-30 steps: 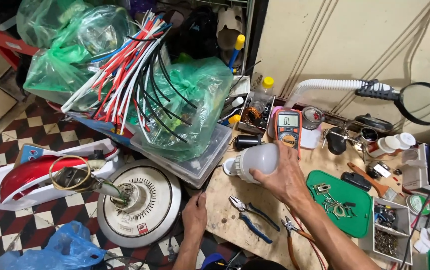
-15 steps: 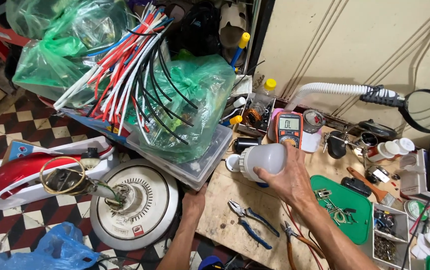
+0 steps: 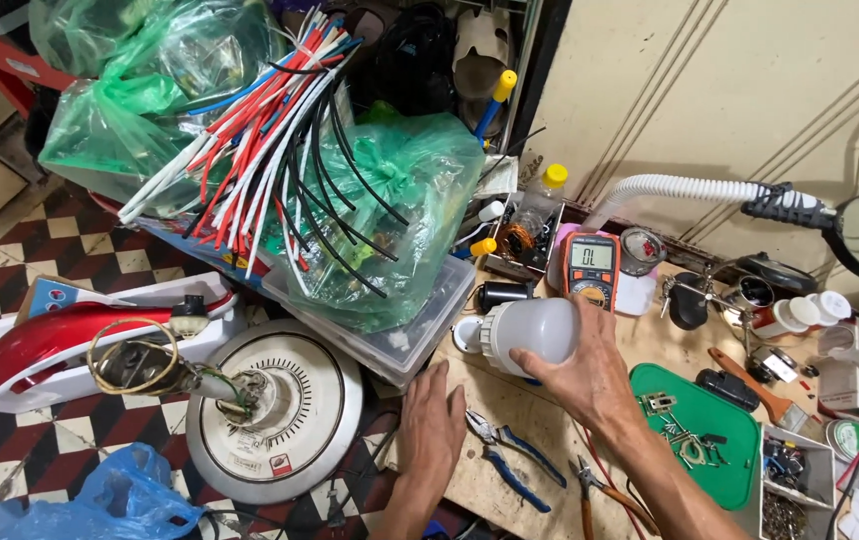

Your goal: A person uses pliers to cut wires and pry the base off a large LED bulb at an electronics repair station.

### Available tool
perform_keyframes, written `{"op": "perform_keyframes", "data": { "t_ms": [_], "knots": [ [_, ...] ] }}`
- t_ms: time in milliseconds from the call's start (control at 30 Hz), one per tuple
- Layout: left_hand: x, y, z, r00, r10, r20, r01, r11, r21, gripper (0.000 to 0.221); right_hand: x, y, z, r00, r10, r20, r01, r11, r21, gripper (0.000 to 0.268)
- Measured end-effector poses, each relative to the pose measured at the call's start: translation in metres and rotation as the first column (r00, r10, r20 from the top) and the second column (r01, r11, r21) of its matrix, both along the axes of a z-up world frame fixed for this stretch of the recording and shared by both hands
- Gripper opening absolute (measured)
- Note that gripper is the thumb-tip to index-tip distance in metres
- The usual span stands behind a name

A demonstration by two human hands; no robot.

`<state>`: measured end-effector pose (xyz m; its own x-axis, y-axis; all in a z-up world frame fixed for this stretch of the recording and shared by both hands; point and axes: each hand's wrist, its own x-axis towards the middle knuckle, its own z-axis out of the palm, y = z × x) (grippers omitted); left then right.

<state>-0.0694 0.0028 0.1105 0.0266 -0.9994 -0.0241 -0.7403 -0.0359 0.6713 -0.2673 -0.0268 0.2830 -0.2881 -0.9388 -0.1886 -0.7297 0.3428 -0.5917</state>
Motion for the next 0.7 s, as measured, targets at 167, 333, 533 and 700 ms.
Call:
{"op": "perform_keyframes", "data": {
  "t_ms": [167,333,533,700],
  "knots": [
    [-0.013,-0.032,-0.018,0.999,-0.042,0.027,0.041,0.998,0.049,0.071,-0.007,-0.004,-0.017,0.998,0.061,-0.032,-0.064,0.994,-0.094,0.117],
    [-0.025,-0.034,-0.034,0.99,-0.014,0.139,0.034,0.988,-0.147,0.071,-0.006,-0.017,-0.003,0.999,0.041,-0.027,-0.041,0.999,-0.014,0.11],
    [-0.026,-0.033,-0.036,0.965,0.0,0.263,0.077,0.956,-0.284,0.068,-0.008,-0.022,-0.002,0.998,0.059,-0.009,-0.059,0.998,0.005,0.113],
    [-0.028,-0.04,-0.016,0.969,0.007,0.246,0.066,0.955,-0.289,0.056,-0.006,-0.021,-0.002,0.996,0.075,-0.044,-0.073,0.996,0.047,0.119]
  ]
}}
